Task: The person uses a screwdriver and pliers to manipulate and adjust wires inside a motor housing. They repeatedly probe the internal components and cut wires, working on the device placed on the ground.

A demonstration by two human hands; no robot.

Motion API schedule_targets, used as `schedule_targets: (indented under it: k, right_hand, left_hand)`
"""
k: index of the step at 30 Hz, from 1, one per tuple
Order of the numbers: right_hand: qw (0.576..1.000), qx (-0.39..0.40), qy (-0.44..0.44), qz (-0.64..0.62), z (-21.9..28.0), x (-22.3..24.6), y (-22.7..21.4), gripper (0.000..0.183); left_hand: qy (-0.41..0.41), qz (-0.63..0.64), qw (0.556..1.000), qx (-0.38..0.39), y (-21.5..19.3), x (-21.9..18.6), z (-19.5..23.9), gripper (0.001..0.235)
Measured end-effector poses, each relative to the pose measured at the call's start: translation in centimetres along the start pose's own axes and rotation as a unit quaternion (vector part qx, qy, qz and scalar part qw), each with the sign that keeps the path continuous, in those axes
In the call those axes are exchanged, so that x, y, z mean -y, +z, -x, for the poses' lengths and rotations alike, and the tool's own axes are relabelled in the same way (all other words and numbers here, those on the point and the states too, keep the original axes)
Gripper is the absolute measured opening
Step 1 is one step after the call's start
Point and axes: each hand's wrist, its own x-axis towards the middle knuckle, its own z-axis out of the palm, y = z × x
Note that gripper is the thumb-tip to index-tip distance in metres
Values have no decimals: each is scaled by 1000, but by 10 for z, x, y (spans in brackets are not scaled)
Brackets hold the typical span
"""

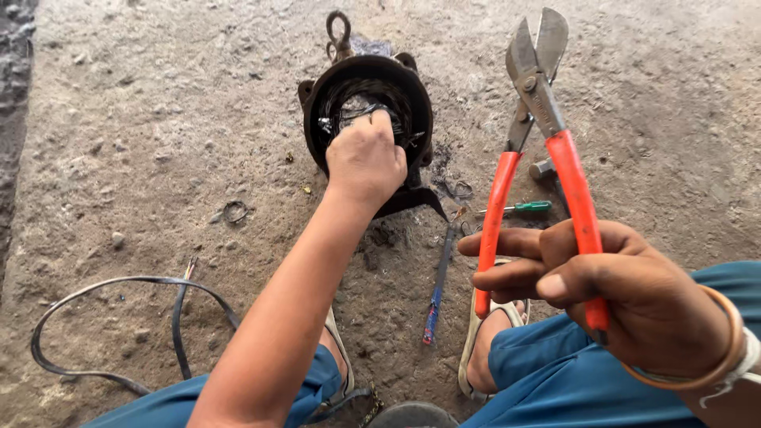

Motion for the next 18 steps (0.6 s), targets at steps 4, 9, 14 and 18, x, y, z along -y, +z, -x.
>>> schedule_targets:
  k: [4,9,14,18]
  right_hand:
    - [999,10,-21,23,2,0,-2,8]
    - [999,-29,-1,29,0,-7,-6,8]
    - [991,-121,41,33,-16,-23,-10,20]
    - [996,-62,38,51,-26,-32,-20,30]
  left_hand:
    - [-45,10,996,75,6,-7,-9,39]
    - [-130,74,978,145,-19,-4,-26,44]
    - [-163,134,970,124,-21,-41,-40,37]
    - [-144,120,979,76,7,-64,-48,37]
